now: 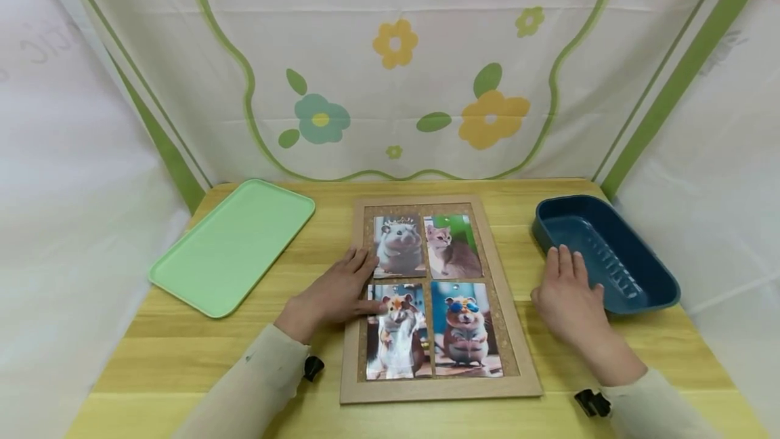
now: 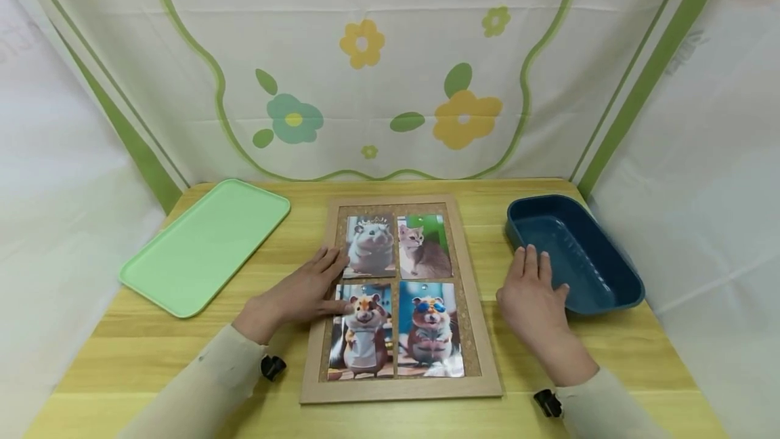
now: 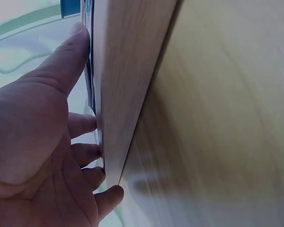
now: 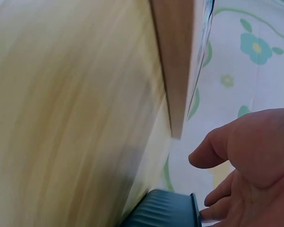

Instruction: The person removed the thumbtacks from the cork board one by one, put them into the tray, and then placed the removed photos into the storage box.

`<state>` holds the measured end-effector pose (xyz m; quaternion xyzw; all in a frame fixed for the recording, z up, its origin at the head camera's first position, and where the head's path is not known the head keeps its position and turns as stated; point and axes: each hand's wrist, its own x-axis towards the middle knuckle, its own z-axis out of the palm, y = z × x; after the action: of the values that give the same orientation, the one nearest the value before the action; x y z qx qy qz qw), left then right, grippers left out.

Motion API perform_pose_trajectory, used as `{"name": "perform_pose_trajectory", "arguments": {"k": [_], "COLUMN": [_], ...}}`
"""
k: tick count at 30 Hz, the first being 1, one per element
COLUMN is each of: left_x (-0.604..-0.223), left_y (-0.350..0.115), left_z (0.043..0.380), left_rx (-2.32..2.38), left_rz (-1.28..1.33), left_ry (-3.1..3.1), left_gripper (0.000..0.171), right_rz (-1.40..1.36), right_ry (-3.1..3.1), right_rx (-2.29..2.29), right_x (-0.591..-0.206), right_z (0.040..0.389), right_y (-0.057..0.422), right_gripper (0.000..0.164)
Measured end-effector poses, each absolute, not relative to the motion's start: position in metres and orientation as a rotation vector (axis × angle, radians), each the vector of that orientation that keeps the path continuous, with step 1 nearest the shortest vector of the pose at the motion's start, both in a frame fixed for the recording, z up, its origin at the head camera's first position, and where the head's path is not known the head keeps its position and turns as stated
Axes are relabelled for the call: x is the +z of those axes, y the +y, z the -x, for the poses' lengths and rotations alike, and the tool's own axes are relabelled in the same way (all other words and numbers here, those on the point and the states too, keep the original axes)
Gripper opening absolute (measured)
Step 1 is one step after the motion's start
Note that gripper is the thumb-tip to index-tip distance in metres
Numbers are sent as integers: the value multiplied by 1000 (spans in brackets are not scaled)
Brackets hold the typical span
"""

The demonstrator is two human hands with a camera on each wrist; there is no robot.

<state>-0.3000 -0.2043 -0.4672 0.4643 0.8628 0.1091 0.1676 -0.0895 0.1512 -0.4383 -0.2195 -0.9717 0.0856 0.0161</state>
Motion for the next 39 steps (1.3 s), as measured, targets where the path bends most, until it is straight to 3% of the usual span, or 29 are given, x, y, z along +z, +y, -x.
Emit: {"name": "perform_pose_trajectory", "arguments": {"k": [24, 39], "left_x": [-473, -464], "left_y": [-211, -225], "left_z": [302, 319], "left_rx": [330, 469], "left_rz": [-1296, -1310], "left_ry": [2445, 2584], "left_gripper": [103, 76], "right_rz": [590, 158], "right_ry": [-3052, -2873], "right_rx": [218, 114], "right_x": [-433, -439], "right_z": [103, 121], "right_y": [123, 113], "right_gripper": [71, 62]}}
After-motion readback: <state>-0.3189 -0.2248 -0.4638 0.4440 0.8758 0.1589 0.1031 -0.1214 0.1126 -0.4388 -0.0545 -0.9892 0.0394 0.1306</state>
